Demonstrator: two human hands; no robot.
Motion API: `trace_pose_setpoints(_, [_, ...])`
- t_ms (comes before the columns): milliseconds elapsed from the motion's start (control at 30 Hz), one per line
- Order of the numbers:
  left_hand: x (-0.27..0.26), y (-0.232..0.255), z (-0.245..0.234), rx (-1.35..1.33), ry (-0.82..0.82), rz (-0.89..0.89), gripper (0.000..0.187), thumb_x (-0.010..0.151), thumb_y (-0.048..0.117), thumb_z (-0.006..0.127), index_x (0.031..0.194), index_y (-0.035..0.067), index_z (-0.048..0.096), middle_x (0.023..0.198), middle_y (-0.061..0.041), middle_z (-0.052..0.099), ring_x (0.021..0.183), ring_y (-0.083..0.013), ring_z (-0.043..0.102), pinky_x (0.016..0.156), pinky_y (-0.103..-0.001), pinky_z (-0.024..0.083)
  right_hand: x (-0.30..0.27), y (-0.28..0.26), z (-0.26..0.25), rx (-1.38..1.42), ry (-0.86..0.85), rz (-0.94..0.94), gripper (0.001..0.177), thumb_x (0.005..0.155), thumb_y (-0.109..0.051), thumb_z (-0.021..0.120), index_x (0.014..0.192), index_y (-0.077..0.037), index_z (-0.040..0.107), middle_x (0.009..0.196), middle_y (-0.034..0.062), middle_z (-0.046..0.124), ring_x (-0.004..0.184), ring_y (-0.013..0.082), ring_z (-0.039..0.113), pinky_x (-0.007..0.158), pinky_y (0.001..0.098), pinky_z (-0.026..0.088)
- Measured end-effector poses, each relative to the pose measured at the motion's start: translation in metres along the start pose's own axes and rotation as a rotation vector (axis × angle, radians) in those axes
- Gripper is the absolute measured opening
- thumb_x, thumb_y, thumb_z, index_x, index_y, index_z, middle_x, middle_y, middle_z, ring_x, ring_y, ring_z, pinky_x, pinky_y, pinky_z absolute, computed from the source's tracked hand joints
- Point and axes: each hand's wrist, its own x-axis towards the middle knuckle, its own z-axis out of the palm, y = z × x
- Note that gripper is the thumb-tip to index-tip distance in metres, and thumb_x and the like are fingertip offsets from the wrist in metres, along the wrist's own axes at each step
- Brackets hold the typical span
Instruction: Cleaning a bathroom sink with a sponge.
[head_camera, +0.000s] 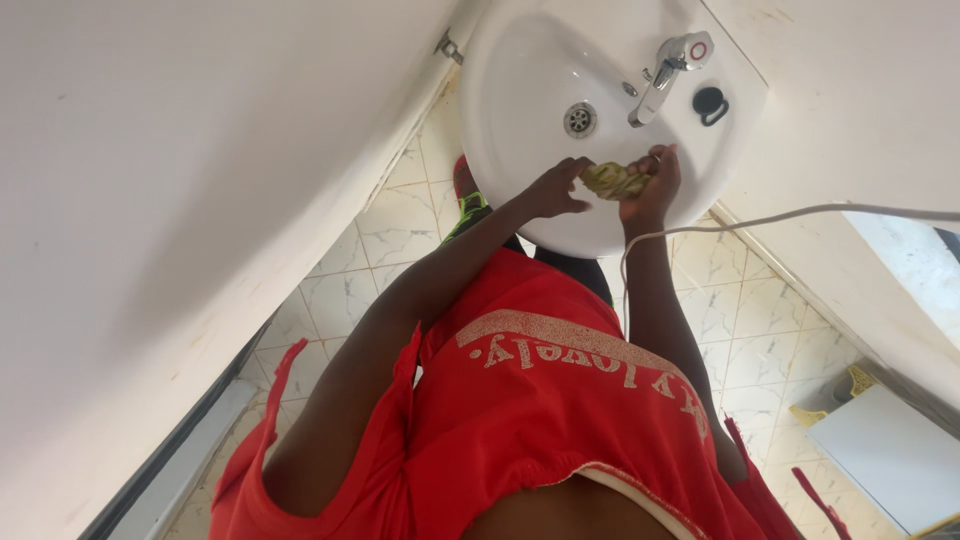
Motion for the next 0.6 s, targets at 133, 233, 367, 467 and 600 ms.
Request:
trace_pose_setpoints(133, [0.016, -0.005, 0.008, -0.416, -0.11, -0.118, 0.059, 0.082, 0.024, 0.086, 0.13, 0.01, 0.056, 0.112, -0.009, 0.065, 0.087, -0.019, 0.067, 0.077, -0.033, 0.059, -0.025, -0.033, 0.021, 0.232, -0.012, 0.282, 0.034, 0.103, -0.042, 0.055, 0.1, -0.009, 0.062, 0.08, 0.0048, 0.06, 0.084, 0.022, 0.065, 0.08, 0.0398, 0.057])
trace_pose_setpoints(233, [0.027, -0.007, 0.002, -0.63, -0.059, -0.134, 0.043, 0.089, 0.022, 0.077, 0.126, 0.006, 0.062, 0.106, -0.005, 0.071, 0.088, -0.0133, 0.068, 0.077, -0.029, 0.059, -0.042, -0.056, 0.047, 0.086, -0.183, 0.348, 0.031, 0.098, -0.04, 0.058, 0.113, -0.013, 0.058, 0.105, 0.0048, 0.065, 0.1, 0.0209, 0.068, 0.085, 0.0421, 0.059])
trace_pose_setpoints(367, [0.023, 0.001, -0.019, -0.709, 0.095, -0.183, 0.025, 0.097, 0.018, 0.066, 0.115, 0.001, 0.067, 0.091, -0.003, 0.068, 0.079, -0.0104, 0.063, 0.069, -0.028, 0.054, -0.042, -0.049, 0.038, -0.32, -0.462, 0.318, 0.052, 0.091, -0.013, 0.072, 0.138, -0.017, 0.05, 0.126, 0.0074, 0.059, 0.105, 0.0199, 0.067, 0.084, 0.0342, 0.057])
trace_pose_setpoints(467, [0.023, -0.006, -0.026, -0.767, 0.277, -0.136, 0.015, 0.1, 0.014, 0.062, 0.105, 0.0, 0.064, 0.087, -0.002, 0.065, 0.079, -0.0079, 0.061, 0.07, -0.027, 0.054, -0.047, -0.052, 0.044, -0.466, -0.512, 0.322, 0.052, 0.092, -0.001, 0.072, 0.139, -0.013, 0.052, 0.122, 0.0093, 0.059, 0.104, 0.0193, 0.066, 0.082, 0.032, 0.058])
trace_pose_setpoints(600, [0.02, 0.026, -0.048, -0.62, 0.386, -0.169, 0.02, 0.105, 0.019, 0.061, 0.096, 0.002, 0.065, 0.077, 0.0, 0.061, 0.073, -0.0058, 0.053, 0.065, -0.026, 0.048, -0.031, -0.032, 0.012, -0.507, -0.608, 0.244, 0.047, 0.092, 0.005, 0.071, 0.136, -0.008, 0.058, 0.127, 0.0134, 0.062, 0.11, 0.0188, 0.066, 0.091, 0.0304, 0.058])
